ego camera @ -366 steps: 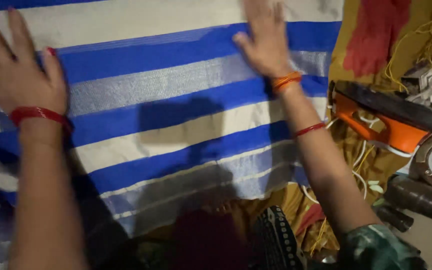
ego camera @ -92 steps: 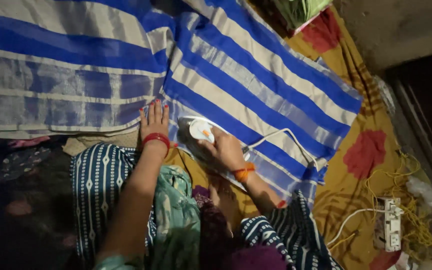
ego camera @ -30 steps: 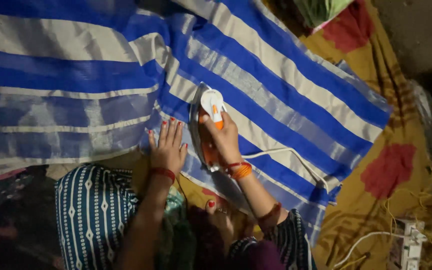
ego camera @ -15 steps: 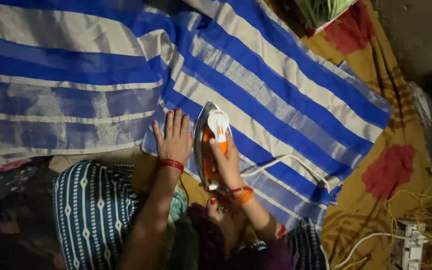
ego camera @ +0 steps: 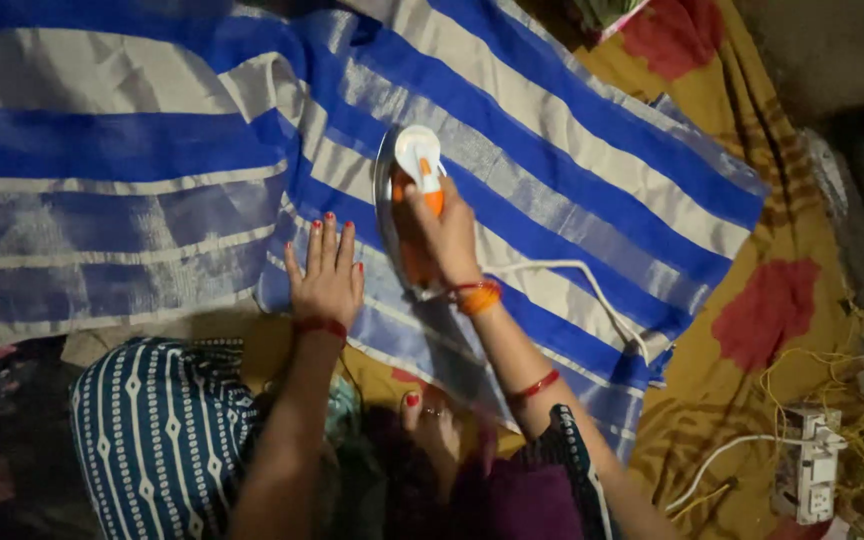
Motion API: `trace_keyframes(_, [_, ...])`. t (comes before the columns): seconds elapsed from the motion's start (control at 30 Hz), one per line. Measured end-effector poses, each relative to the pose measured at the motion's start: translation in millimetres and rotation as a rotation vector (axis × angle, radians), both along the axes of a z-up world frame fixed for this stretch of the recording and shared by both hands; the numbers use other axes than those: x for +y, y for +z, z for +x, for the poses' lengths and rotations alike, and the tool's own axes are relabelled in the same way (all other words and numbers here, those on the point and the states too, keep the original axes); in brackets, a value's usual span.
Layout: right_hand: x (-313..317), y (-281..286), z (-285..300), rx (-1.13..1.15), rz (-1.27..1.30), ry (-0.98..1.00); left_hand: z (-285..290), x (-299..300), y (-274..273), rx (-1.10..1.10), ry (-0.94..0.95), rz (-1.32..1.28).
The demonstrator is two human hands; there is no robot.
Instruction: The recorder is ironing a blue and silver striped cloth on a bed.
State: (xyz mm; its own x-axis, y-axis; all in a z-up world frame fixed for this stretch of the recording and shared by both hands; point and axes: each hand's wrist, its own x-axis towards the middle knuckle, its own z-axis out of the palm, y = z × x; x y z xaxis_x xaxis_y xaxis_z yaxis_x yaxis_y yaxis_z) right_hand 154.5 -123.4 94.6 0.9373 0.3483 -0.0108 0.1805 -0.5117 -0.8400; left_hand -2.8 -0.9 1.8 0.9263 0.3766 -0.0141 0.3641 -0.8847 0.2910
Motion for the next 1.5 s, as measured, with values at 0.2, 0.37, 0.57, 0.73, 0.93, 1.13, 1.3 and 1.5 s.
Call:
trace_keyframes(0.2, [-29, 1, -12, 0.079, -0.056, -0.061, 21, -10, 12, 0.097, -0.009, 0.103])
trace_keyframes(0.37, [-51, -2, -34, 0.030, -0.032, -0.119, 38, -24, 0, -0.015, -0.121, -0.081])
trace_keyframes(0.57, [-42, -2, 13, 0.090, -0.189, -0.174, 41, -30, 2, -0.007, -0.107, -0.027])
trace_keyframes(0.73, [-28, -10, 69, -0.030, -0.026, -0.139, 42, -26, 0, 0.000, -0.097, -0.009])
trace_keyframes(0.93, [-47, -12, 50, 0.011, 0.025, -0.202, 41, -27, -8, 0.006, -0.118, 0.009])
trace_keyframes(1.13, [-66, 9, -6, 0.196, 0.126, -0.338, 41, -30, -10, 0.011, -0.111, -0.007])
trace_keyframes(1.3, [-65, 7, 22, 0.280, 0.171, -0.401, 39, -31, 9, -0.045, -0.115, 0.010])
trace_keyframes(1.5, [-68, -14, 112, -0.067, 0.124, -0.361, 42, -29, 14, -0.047, -0.116, 0.003])
